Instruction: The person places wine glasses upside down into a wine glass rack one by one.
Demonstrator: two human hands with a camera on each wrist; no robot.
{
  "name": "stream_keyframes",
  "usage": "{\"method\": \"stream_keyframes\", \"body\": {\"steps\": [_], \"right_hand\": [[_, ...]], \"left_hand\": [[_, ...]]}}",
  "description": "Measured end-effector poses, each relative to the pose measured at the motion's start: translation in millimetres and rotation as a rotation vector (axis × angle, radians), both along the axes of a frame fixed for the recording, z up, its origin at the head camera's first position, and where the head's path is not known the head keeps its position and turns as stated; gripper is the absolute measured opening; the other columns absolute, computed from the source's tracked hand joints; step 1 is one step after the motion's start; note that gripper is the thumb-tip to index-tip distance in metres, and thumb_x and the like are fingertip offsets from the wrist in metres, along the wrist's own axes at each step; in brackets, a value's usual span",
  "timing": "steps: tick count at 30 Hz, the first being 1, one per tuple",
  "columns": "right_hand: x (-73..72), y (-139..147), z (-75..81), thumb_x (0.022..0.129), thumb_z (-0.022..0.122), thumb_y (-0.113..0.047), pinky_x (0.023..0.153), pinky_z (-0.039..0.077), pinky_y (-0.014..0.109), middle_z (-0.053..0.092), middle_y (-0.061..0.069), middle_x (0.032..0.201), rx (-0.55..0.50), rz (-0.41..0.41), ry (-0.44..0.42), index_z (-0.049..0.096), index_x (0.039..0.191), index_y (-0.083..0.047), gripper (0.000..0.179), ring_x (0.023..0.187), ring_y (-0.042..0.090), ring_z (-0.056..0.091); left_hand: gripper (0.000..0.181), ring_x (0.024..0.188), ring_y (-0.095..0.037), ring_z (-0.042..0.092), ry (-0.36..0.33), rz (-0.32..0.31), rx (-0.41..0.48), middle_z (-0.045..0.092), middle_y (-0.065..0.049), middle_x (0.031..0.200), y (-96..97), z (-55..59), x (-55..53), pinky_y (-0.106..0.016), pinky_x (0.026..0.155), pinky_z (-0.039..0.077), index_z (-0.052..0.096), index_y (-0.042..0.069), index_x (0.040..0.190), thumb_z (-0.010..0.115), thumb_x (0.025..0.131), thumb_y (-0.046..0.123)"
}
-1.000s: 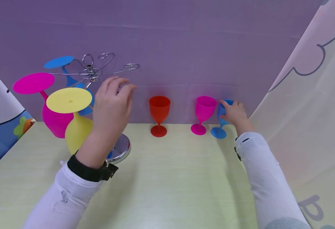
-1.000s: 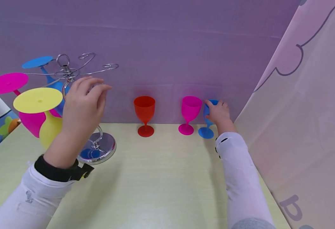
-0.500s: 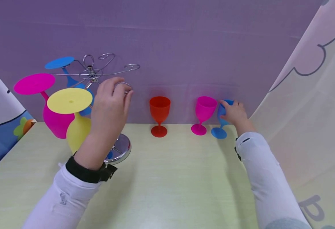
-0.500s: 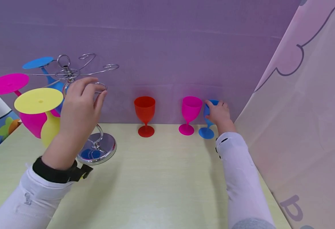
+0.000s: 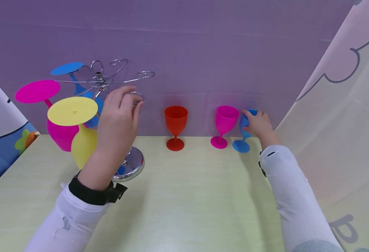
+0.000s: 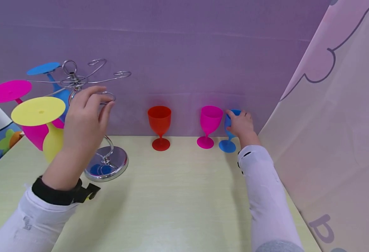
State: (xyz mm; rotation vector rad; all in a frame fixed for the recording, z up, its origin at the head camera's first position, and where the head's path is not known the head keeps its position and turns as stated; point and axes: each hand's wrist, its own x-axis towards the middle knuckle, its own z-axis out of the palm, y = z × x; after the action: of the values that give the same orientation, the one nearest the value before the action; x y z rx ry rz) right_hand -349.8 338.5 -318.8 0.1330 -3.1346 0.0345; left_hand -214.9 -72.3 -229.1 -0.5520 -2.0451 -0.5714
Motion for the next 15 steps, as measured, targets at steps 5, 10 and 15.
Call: {"method": "stream_keyframes", "body": {"steps": [5, 10, 15], "right_hand": [[-0.7, -0.1, 0.6, 0.087, 0.059, -0.030, 0.097, 0.028, 0.065, 0.020, 0.044, 0.130, -0.007, -0.008, -0.010, 0.021, 0.143, -0.015, 0.069, 0.117, 0.058, 0.020], [0.6, -0.2, 2.3, 0.088, 0.059, -0.030, 0.097, 0.028, 0.065, 0.019, 0.044, 0.131, -0.004, -0.018, -0.018, 0.020, 0.143, -0.015, 0.069, 0.117, 0.058, 0.020], [1.9, -0.4, 2.8, 0.088, 0.058, -0.031, 0.097, 0.028, 0.065, 0.019, 0.045, 0.130, 0.007, -0.018, -0.021, 0.020, 0.143, -0.014, 0.069, 0.117, 0.058, 0.020]], "left_hand": [[0.019, 0.113, -0.030, 0.047, -0.001, -0.006, 0.009, 0.055, -0.019, 0.116, -4.3, -0.4, 4.1, -0.043, 0.091, 0.047, 0.058, -0.004, 0.099, 0.056, 0.090, 0.013], [0.019, 0.113, -0.030, 0.048, 0.016, -0.012, 0.030, 0.056, -0.018, 0.116, -8.5, -0.2, 8.3, -0.043, 0.091, 0.047, 0.060, -0.004, 0.098, 0.056, 0.090, 0.013], [0.019, 0.112, -0.030, 0.048, 0.024, 0.002, 0.053, 0.057, -0.017, 0.117, -14.9, -1.4, 14.0, -0.044, 0.092, 0.046, 0.061, -0.002, 0.097, 0.058, 0.089, 0.014]]}}
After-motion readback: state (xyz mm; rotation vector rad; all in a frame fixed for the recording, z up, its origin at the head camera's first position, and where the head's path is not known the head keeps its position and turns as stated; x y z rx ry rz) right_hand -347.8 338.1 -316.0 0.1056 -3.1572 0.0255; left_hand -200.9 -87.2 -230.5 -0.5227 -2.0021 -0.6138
